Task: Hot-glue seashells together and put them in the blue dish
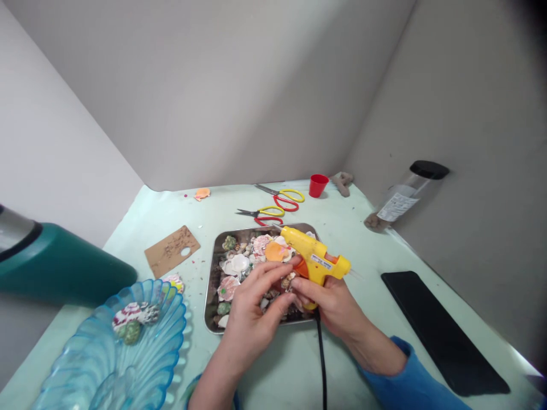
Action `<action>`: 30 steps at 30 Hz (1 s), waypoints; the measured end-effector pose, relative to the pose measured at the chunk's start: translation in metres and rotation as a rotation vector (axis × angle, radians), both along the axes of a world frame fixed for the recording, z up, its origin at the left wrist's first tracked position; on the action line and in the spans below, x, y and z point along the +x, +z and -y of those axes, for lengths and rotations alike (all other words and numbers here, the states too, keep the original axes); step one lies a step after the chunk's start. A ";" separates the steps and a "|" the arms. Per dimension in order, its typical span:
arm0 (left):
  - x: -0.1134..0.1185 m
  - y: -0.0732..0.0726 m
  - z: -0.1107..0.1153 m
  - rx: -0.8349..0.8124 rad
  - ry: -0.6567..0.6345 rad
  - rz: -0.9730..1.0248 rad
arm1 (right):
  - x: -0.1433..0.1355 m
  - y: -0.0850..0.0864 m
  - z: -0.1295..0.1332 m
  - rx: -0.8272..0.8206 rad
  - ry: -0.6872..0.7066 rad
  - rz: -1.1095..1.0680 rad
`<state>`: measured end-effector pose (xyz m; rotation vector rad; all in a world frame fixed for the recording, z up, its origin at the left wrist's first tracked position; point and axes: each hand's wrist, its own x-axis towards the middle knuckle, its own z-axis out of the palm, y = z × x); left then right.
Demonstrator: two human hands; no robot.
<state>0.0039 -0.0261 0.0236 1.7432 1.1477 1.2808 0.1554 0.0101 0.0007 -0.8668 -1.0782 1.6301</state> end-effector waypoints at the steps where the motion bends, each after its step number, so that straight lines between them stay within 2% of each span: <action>1: 0.000 0.000 0.000 0.007 0.007 -0.008 | -0.001 0.000 0.000 0.000 -0.008 0.003; 6: 0.002 -0.002 -0.001 -0.007 0.033 0.024 | -0.002 0.000 -0.001 -0.009 -0.030 0.021; 11: 0.001 -0.007 -0.003 -0.118 0.061 0.176 | -0.003 0.003 0.000 -0.006 -0.032 0.059; 17: 0.004 -0.008 -0.006 -0.431 0.081 0.492 | -0.003 0.002 0.001 -0.010 -0.049 0.118; 20: 0.005 -0.007 -0.006 -0.525 0.074 0.585 | -0.002 0.001 0.002 -0.003 -0.061 0.161; 30: 0.007 -0.007 -0.004 -0.590 0.005 0.641 | -0.001 0.007 0.003 -0.016 -0.074 0.209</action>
